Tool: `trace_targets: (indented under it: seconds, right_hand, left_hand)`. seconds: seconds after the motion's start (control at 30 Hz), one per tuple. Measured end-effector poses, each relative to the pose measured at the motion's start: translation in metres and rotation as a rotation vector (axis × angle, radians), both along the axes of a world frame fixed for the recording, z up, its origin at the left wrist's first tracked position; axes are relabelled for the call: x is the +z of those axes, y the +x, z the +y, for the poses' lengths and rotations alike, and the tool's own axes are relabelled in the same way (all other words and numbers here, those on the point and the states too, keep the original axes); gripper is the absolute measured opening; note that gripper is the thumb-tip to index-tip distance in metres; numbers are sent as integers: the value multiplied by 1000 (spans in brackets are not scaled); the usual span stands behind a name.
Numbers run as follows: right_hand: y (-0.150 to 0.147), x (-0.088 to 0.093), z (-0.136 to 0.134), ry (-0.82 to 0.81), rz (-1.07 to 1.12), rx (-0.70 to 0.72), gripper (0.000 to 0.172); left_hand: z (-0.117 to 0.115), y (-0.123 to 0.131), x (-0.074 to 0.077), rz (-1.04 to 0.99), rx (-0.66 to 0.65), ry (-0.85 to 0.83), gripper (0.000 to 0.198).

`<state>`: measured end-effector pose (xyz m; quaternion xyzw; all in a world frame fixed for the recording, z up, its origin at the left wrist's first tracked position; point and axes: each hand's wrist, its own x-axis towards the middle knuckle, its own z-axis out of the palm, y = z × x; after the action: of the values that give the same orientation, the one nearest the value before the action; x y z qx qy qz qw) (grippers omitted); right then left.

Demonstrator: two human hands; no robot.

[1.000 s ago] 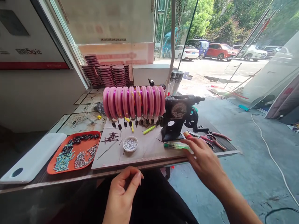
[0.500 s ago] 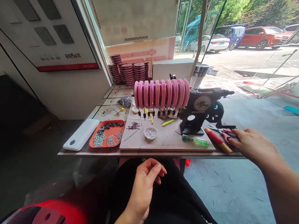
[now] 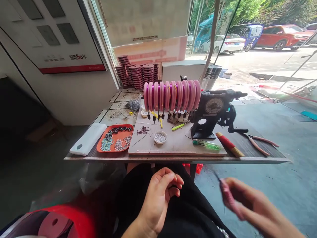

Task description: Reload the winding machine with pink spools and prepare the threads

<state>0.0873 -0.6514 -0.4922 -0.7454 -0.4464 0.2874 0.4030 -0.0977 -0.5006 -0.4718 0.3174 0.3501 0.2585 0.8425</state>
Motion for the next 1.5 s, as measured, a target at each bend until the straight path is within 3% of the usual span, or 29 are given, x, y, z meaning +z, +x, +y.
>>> trace_targets:
  seconds: [0.03,0.1,0.2,0.47,1.0,1.33,1.43,1.5]
  right_hand:
    - [-21,-1,12,-39,121,111,29]
    - [-50,-4,33,-45,196,176,32]
    - [-63,-7,48,-61,200,204,31]
    - [-61,-3,53,-90,261,258,30]
    - [-63,-5,58,-119,294,228,27]
    - [-68,-8,59,-114,294,239,24]
    - [-53,-3,44,-135,187,195,27]
    - [-25,6,26,-141,-13,51,29]
  left_hand:
    - [-1,0,0,-6,-4,-7,12]
    - [-4,0,0,-14,5,-22,10]
    - [-6,-3,-2,-27,30,-30,9]
    - [-1,-5,-6,-47,56,-47,8]
    - [1,-7,-9,-29,37,-27,7]
    - [0,-5,-3,-20,23,-10,10]
    - [2,-5,-4,-6,23,1,12]
    - [3,-5,-5,10,29,9,13]
